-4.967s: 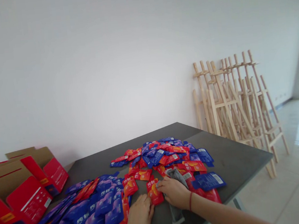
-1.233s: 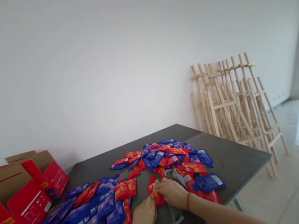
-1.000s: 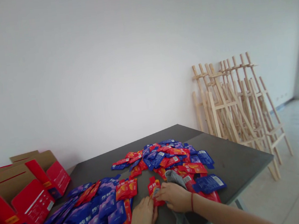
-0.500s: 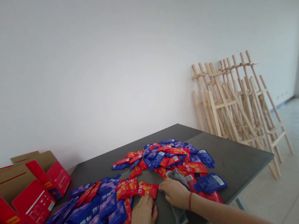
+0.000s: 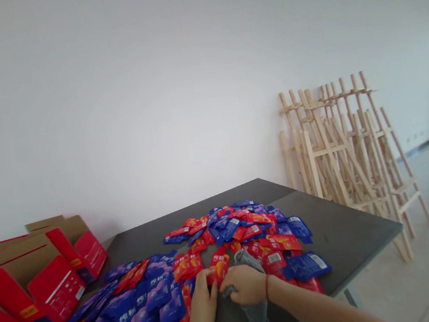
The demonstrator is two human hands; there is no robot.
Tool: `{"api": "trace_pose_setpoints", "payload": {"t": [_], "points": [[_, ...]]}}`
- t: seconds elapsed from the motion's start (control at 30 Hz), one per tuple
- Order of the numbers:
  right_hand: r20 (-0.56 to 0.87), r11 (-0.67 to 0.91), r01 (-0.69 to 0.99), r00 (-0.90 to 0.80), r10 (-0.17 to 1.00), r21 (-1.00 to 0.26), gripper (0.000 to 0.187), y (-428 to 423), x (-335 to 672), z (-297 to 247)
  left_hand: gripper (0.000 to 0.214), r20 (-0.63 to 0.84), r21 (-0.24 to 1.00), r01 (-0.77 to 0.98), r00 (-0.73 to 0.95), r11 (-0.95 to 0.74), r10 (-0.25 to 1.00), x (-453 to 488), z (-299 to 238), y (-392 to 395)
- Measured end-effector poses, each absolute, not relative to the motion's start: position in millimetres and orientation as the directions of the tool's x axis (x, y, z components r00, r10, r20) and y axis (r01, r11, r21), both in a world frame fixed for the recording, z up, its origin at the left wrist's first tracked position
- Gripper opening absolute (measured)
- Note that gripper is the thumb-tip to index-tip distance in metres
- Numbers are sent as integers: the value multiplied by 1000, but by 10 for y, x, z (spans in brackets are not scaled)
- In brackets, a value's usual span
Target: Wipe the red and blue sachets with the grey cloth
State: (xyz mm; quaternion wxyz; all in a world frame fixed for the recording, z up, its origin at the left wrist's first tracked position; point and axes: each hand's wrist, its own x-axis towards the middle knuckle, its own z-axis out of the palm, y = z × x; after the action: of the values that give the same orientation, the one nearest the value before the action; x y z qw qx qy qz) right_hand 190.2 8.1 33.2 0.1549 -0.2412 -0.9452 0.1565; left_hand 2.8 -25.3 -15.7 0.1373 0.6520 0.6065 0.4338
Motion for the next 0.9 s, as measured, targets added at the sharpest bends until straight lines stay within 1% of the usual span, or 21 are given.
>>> {"api": "trace_pose_setpoints", "payload": {"t": [0.07, 0.1, 0.13, 0.17, 0.2, 0.27, 0.3, 0.33, 0.37, 0.47, 0.53, 0.63, 0.7, 0.77, 0.8, 0.83, 0.9], "points": [[236, 835, 284, -872, 429, -472, 35, 86, 1958, 326, 38, 363, 733, 653, -139, -190, 921, 6, -158, -191], [254, 819, 240, -873, 418, -522, 35, 94, 1985, 331, 44, 339, 749, 640, -151, -169, 929, -7, -163, -162], [283, 797, 213, -858, 429, -565, 37, 104, 2007, 341, 51, 312, 765, 627, -161, -147, 936, -18, -169, -137], [326, 775, 208, -820, 471, -597, 39, 114, 2024, 354, 57, 282, 781, 612, -167, -125, 945, -27, -172, -117], [379, 754, 225, -754, 536, -618, 42, 121, 2031, 368, 63, 250, 796, 596, -168, -104, 954, -35, -171, -104], [488, 713, 308, -557, 672, -630, 49, 127, 2017, 382, 70, 187, 823, 563, -153, -70, 970, -45, -155, -95], [527, 696, 359, -465, 711, -622, 52, 124, 1995, 376, 71, 161, 834, 549, -140, -58, 977, -49, -138, -99], [549, 685, 408, -410, 728, -603, 54, 118, 1965, 360, 70, 140, 841, 538, -127, -50, 982, -52, -118, -107], [550, 684, 451, -407, 730, -574, 56, 109, 1928, 335, 69, 124, 846, 531, -113, -45, 986, -54, -96, -118], [449, 717, 539, -560, 697, -441, 55, 70, 1804, 238, 62, 88, 853, 520, -78, -35, 993, -57, -28, -160], [369, 766, 542, -672, 642, -345, 50, 43, 1743, 200, 53, 65, 860, 509, -45, -33, 997, -56, 4, -185], [318, 861, 441, -803, 505, -253, 43, 1, 1736, 224, 48, 51, 878, 478, -14, -38, 999, -53, 21, -212], [306, 906, 357, -857, 414, -226, 44, -27, 1785, 267, 52, 59, 891, 453, -23, -42, 998, -49, 13, -226], [298, 924, 316, -880, 371, -217, 47, -50, 1853, 292, 58, 69, 901, 431, -44, -43, 997, -44, 0, -244], [297, 918, 329, -874, 384, -220, 48, -55, 1886, 292, 61, 71, 906, 422, -57, -40, 996, -44, -5, -255], [302, 903, 366, -855, 422, -226, 49, -53, 1914, 284, 63, 71, 909, 414, -70, -36, 995, -44, -8, -268], [321, 840, 485, -777, 541, -242, 50, -23, 1947, 254, 66, 68, 914, 404, -93, -25, 993, -51, -6, -294]]}}
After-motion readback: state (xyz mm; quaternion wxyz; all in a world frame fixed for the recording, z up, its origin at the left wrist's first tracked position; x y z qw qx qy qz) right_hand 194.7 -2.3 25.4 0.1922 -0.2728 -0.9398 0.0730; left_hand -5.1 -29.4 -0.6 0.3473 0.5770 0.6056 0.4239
